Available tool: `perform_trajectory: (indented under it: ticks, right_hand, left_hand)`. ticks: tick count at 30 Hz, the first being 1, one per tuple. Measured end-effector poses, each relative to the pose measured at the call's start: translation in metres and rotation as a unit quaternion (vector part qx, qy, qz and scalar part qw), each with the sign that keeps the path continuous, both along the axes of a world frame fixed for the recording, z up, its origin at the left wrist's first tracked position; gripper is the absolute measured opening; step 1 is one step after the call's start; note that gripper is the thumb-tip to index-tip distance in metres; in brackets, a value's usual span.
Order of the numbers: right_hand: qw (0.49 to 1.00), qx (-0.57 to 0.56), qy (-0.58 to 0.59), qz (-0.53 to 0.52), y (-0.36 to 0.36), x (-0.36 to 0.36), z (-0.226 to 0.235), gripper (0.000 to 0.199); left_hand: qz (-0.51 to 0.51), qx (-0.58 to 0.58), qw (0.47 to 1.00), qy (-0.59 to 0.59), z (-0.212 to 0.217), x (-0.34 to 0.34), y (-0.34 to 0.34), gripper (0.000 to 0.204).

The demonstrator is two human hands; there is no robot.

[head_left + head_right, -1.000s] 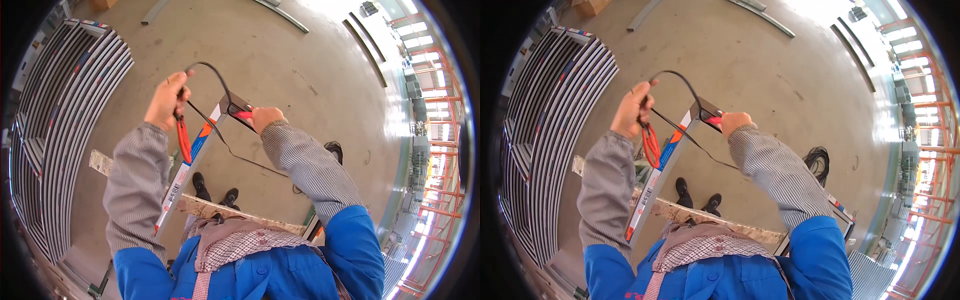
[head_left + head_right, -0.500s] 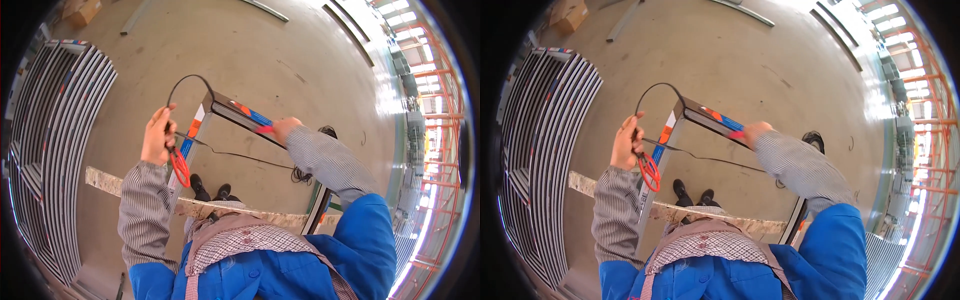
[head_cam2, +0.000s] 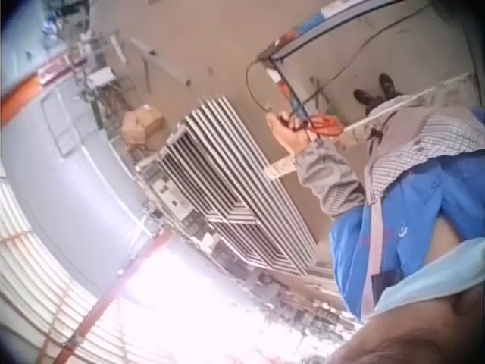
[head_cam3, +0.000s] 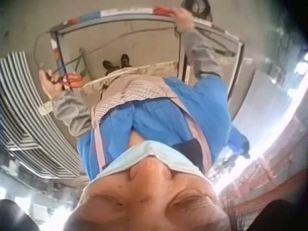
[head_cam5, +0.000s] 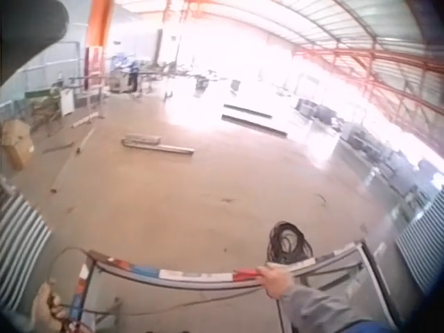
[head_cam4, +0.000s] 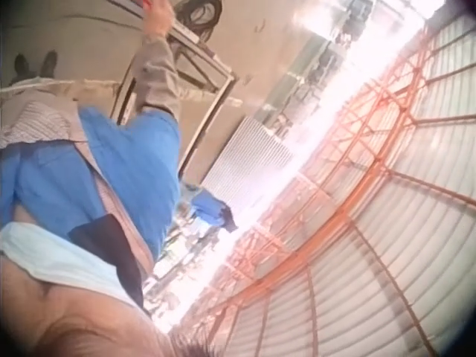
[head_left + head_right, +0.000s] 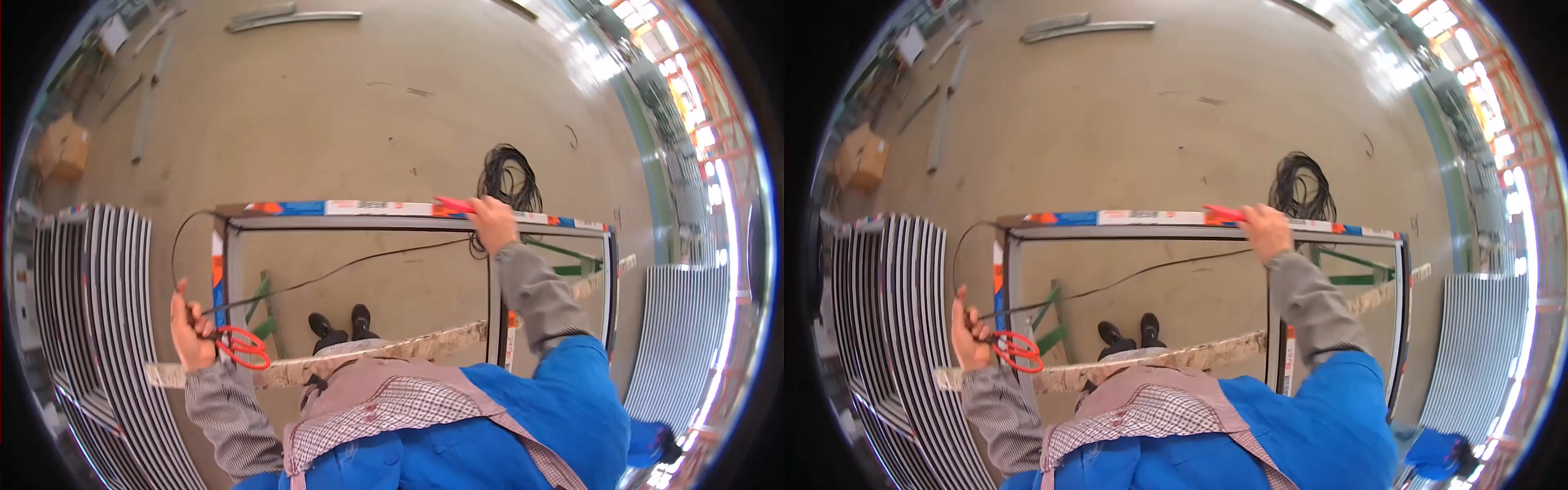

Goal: Installing rubber seals into the grooves of metal window frames and applying sealant.

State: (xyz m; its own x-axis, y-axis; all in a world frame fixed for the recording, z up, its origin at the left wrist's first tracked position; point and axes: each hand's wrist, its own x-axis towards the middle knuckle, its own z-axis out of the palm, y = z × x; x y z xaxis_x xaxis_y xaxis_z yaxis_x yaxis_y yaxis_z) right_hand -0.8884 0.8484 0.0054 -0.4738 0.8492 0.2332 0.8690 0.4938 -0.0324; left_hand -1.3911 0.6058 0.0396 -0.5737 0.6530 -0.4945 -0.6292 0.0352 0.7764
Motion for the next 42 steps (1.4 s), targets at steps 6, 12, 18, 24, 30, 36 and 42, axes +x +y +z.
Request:
perform_trajectory:
  ticks: [6, 12, 18, 24, 30, 36, 42]
  right_hand:
    - [0.996, -0.03, 0.085, 0.016, 0.011, -0.055, -0.047, 0.029]
    - [0.995, -0.088, 0.057, 0.0, 0.006, -0.057, -0.051, 0.033]
    - [0.843, -0.202, 0.449, -0.217, -0.051, -0.067, -0.072, 0.018]
    - [0.421, -0.401, 0.656, -0.482, -0.04, -0.068, -0.145, 0.021]
    - [0.421, -0.284, 0.697, -0.506, -0.029, -0.07, -0.172, 0.022]
    - [0.402, -0.329, 0.698, -0.493, -0.032, -0.076, -0.163, 0.02]
    - [0.55, -0.592, 0.585, -0.065, -0.115, -0.17, -0.058, 0.019]
  left_hand:
    - [-0.025, 0.003, 1.0, 0.014, 0.013, 0.04, 0.003, 0.032]
    - [-0.025, -0.025, 0.998, 0.047, 0.022, 0.053, 0.016, 0.029]
    - [-0.037, -0.028, 0.998, 0.046, 0.025, 0.055, 0.022, 0.03]
    - [-0.067, -0.029, 0.997, 0.038, 0.021, 0.059, 0.025, 0.031]
    - [-0.077, -0.033, 0.996, 0.042, 0.022, 0.063, 0.028, 0.03]
    - [-0.048, -0.045, 0.997, 0.035, 0.028, 0.065, 0.015, 0.028]
    - [-0.053, -0.061, 0.996, 0.047, 0.01, 0.107, 0.043, 0.025]
